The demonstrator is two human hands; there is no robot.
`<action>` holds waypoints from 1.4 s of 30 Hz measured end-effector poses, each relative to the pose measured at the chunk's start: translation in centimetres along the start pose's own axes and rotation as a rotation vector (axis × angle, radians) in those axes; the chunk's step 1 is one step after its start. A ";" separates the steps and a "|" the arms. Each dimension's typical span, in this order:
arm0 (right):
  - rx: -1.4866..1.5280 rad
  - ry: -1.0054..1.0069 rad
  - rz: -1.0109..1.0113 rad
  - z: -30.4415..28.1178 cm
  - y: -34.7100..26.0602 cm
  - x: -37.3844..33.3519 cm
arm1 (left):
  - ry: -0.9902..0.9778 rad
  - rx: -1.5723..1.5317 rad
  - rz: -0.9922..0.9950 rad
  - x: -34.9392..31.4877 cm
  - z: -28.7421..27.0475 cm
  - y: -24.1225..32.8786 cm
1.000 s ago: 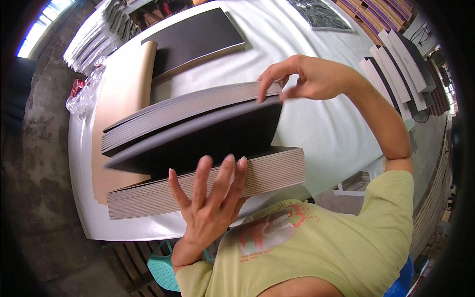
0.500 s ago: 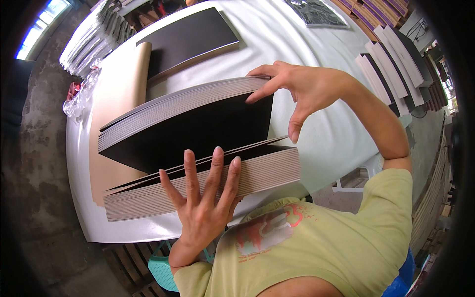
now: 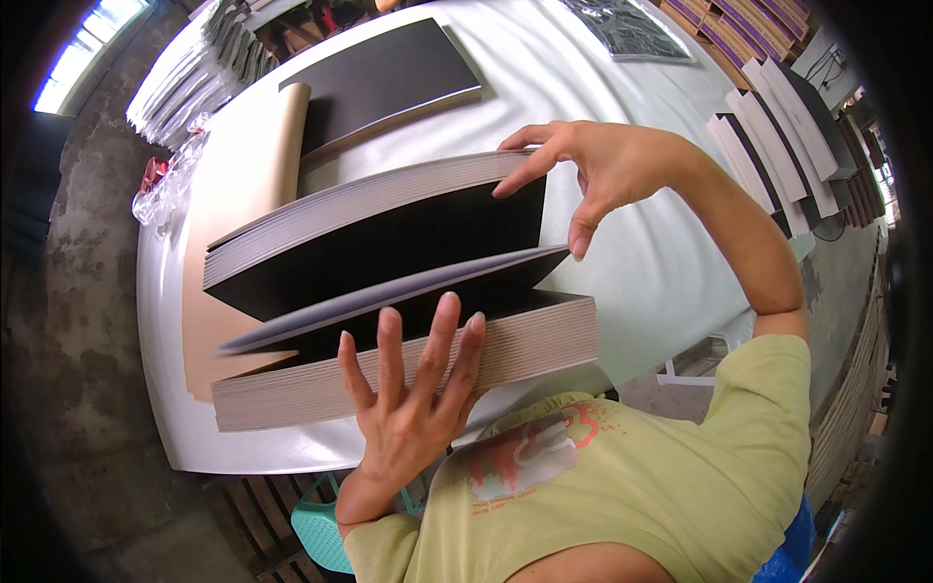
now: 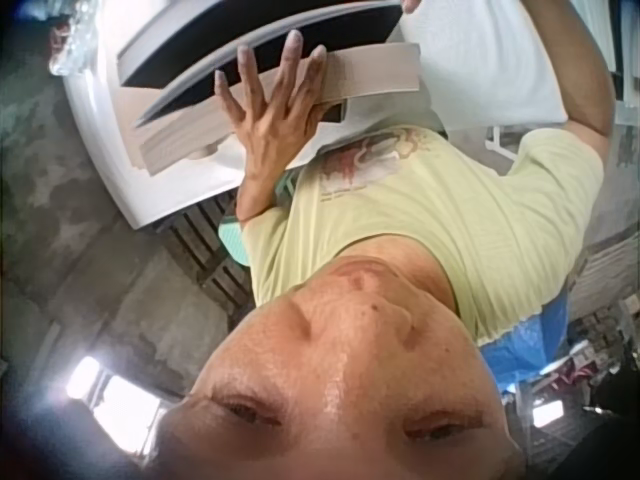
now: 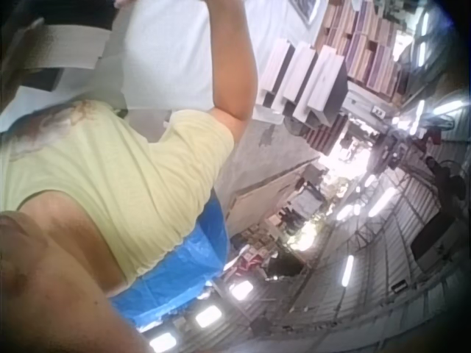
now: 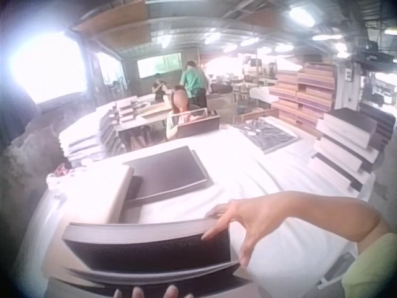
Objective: The person organizes stacks of large black paper boards by flipping through a stack, lifting a section to place it on another stack, and then carrying a single board to a different stack across the workshop.
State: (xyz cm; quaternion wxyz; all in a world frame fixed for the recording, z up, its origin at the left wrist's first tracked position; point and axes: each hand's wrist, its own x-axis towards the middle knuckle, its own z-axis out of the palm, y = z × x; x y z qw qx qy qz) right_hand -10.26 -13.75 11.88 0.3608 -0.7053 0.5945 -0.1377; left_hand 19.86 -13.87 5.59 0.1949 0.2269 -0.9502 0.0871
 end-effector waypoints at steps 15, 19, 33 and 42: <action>-0.016 0.067 -0.047 1.0 -0.6 -1.4 | -0.069 0.055 0.016 0.4 -0.9 0.3; -0.077 0.025 -0.088 1.1 -0.7 -1.8 | -0.073 0.028 -0.003 0.4 -0.8 0.4; 0.089 -0.032 -0.092 0.2 -0.3 -1.1 | 0.001 0.001 -0.034 0.0 -0.1 0.4; -0.120 0.037 -0.062 1.5 -0.9 -1.8 | -0.063 0.042 -0.044 -0.1 -0.5 0.5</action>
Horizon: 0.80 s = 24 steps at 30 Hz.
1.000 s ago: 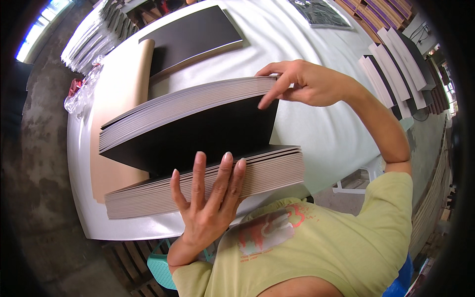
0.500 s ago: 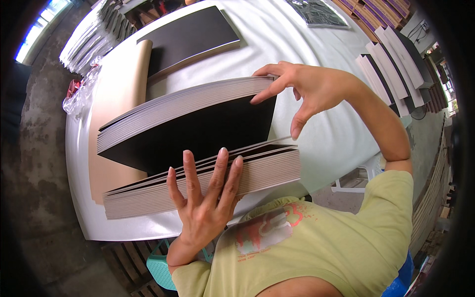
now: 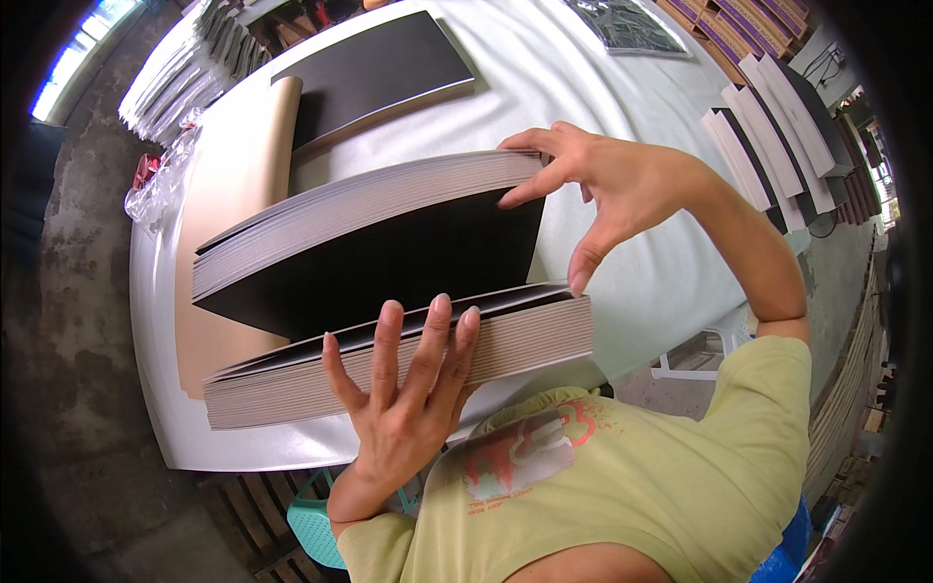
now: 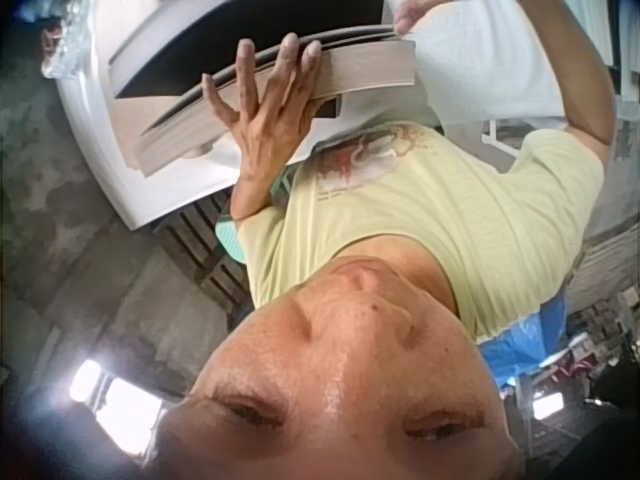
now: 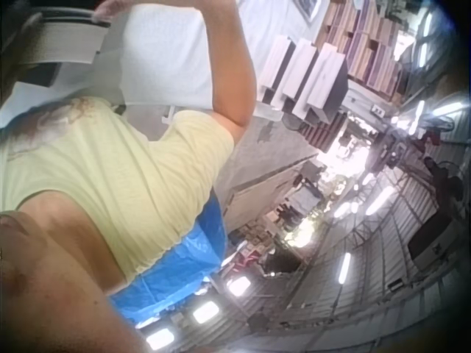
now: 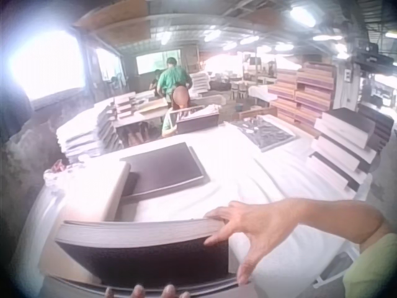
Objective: The person organizes stacks of large black paper boards by flipping through a stack, lifting a section to place it on another stack, and then carrying a single board to a different stack across the workshop.
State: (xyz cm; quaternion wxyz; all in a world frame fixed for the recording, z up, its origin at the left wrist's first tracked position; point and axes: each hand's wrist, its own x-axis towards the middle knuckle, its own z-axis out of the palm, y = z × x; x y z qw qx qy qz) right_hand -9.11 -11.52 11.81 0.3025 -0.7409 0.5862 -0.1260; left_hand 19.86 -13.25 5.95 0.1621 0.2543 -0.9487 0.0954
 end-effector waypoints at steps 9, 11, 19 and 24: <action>0.019 -0.016 0.014 -0.7 -0.1 0.2 | 0.000 0.016 0.030 0.2 0.0 -0.3; 0.173 -0.008 -0.042 -0.8 0.1 0.5 | 0.049 -0.009 0.002 0.1 0.1 -0.2; 0.010 0.084 -0.092 0.6 1.2 0.3 | 0.050 0.050 0.034 0.1 0.1 0.0; -0.005 0.004 -0.016 0.0 -0.2 0.0 | 0.011 0.007 0.003 0.2 -0.4 0.2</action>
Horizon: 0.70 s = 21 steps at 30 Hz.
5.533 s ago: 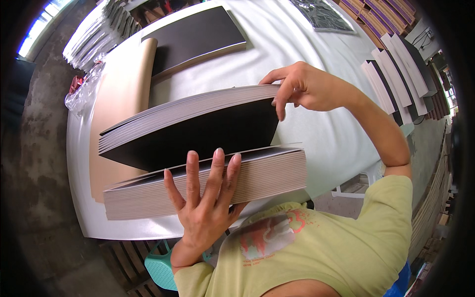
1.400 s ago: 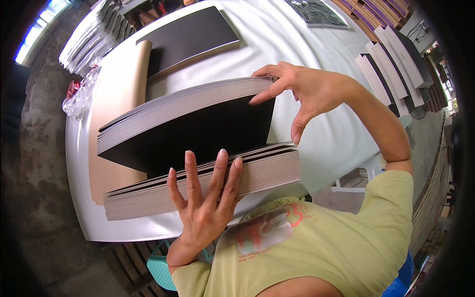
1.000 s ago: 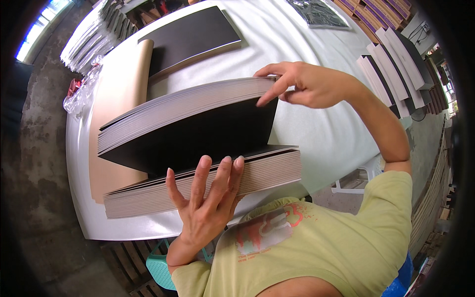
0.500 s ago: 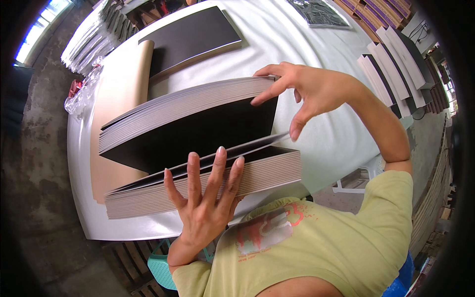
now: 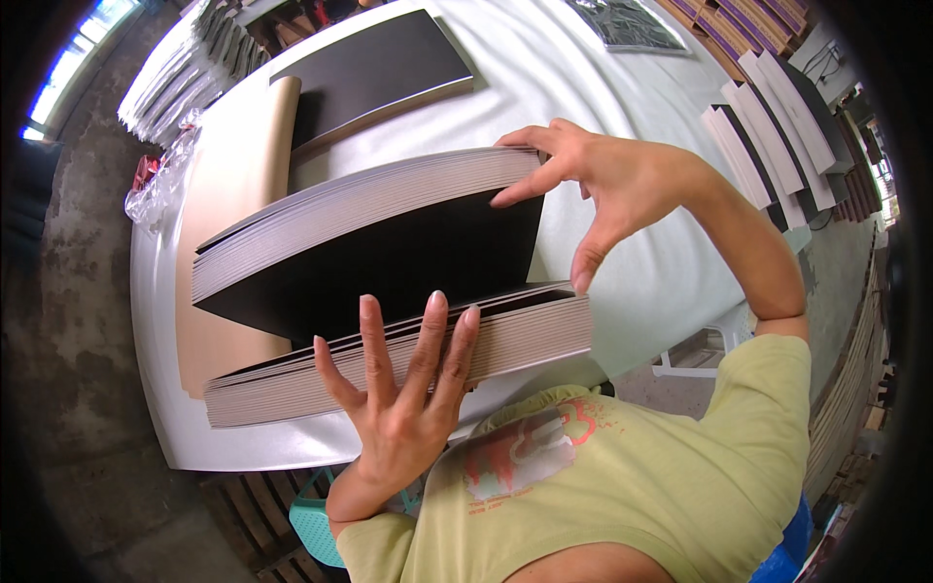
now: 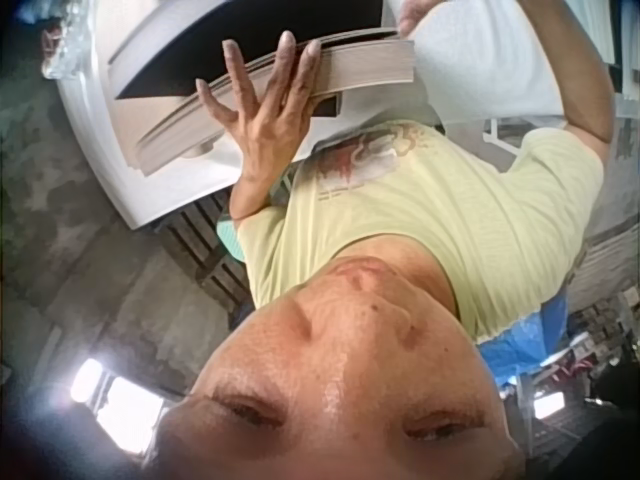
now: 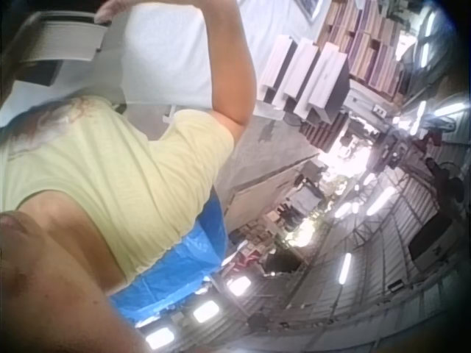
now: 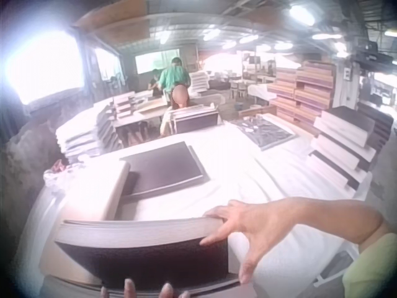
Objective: The person organizes stacks of large black paper boards by flipping through a stack, lifting a section to place it on another stack, and then carrying a single board to a different stack across the workshop.
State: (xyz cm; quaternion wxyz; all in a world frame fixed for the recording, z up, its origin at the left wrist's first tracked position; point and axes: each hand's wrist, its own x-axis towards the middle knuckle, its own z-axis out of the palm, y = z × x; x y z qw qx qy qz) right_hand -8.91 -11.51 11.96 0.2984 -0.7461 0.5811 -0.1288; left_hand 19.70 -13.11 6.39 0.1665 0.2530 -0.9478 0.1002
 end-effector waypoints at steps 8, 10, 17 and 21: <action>-0.019 0.022 -0.018 0.3 1.0 0.4 | -0.023 -0.051 0.002 0.0 0.1 -0.2; -0.007 0.026 0.010 0.3 0.7 0.4 | -0.002 -0.057 -0.003 -0.3 0.5 -0.3; 0.199 0.001 0.036 -0.9 0.4 0.8 | 0.136 0.034 0.062 -0.7 0.9 -0.4; 0.140 0.057 -0.060 0.2 1.6 0.8 | 0.155 0.127 0.080 -0.3 0.9 -0.2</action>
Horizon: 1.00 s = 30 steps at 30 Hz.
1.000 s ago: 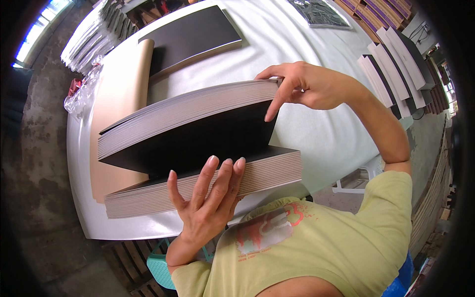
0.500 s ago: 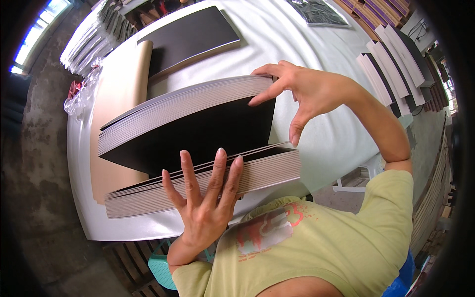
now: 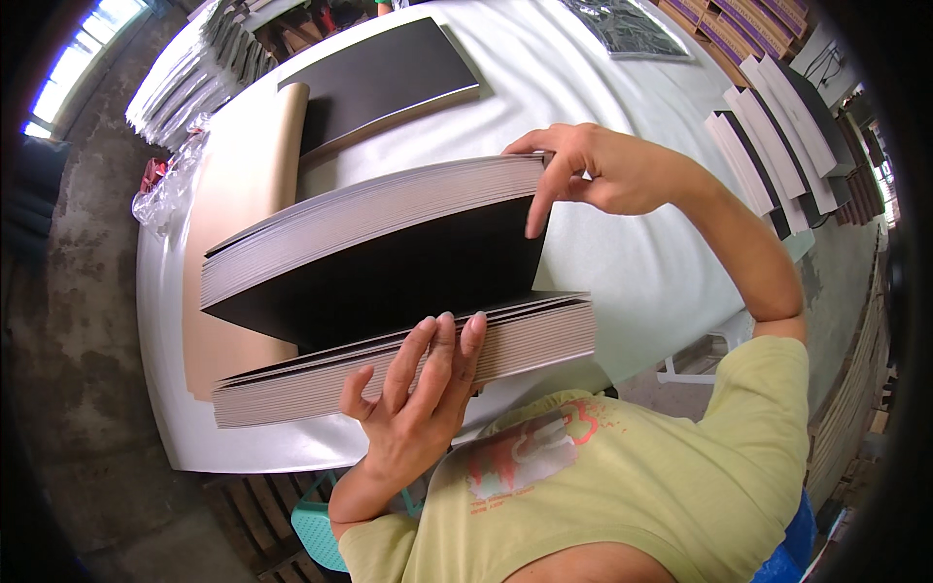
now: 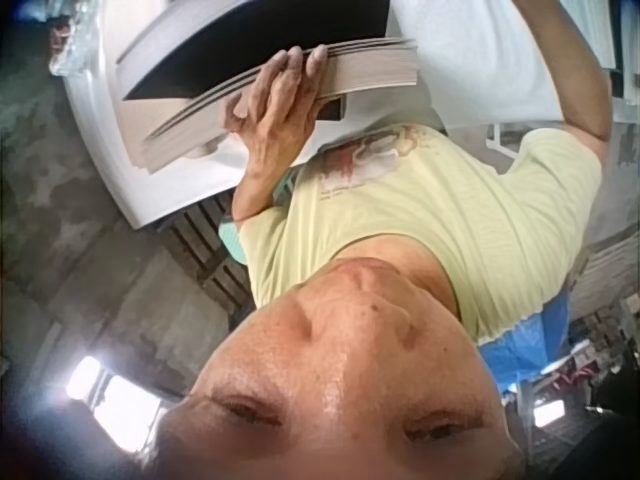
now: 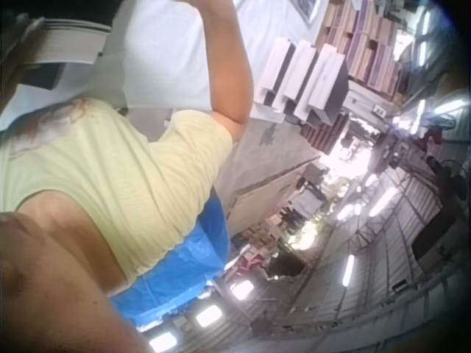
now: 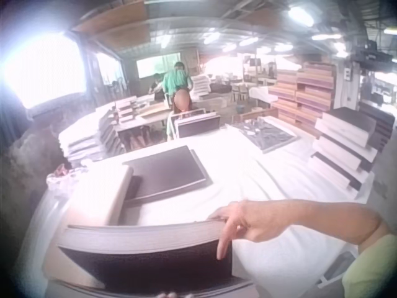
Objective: The person organizes stacks of large black paper boards by flipping through a stack, lifting a section to place it on another stack, and then carrying a single board to a different stack across the workshop.
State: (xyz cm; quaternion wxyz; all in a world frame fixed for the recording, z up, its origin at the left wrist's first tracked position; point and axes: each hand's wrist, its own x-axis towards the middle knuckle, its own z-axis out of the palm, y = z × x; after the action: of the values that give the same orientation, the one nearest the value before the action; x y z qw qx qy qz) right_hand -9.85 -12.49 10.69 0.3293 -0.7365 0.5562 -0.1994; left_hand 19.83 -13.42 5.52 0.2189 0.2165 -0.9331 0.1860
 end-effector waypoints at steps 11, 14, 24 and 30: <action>-0.166 -0.063 0.058 0.1 -1.3 -0.9 | -0.052 0.006 -0.044 0.2 -0.4 0.3; -0.144 -0.029 0.063 0.1 -1.0 -0.8 | -0.063 0.019 -0.034 0.1 -0.3 0.1; -0.059 0.036 -0.017 0.8 0.6 -0.3 | 0.019 0.094 -0.043 -0.2 0.4 0.4; -0.096 -0.032 0.052 0.3 -1.5 -1.0 | -0.014 0.122 -0.054 -0.2 0.1 0.4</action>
State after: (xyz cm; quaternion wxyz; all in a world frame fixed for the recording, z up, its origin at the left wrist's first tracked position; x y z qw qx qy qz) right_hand -8.89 -11.22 11.64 0.3075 -0.7398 0.5787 -0.1522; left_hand 19.75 -13.03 5.20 0.2036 0.2557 -0.9153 0.2353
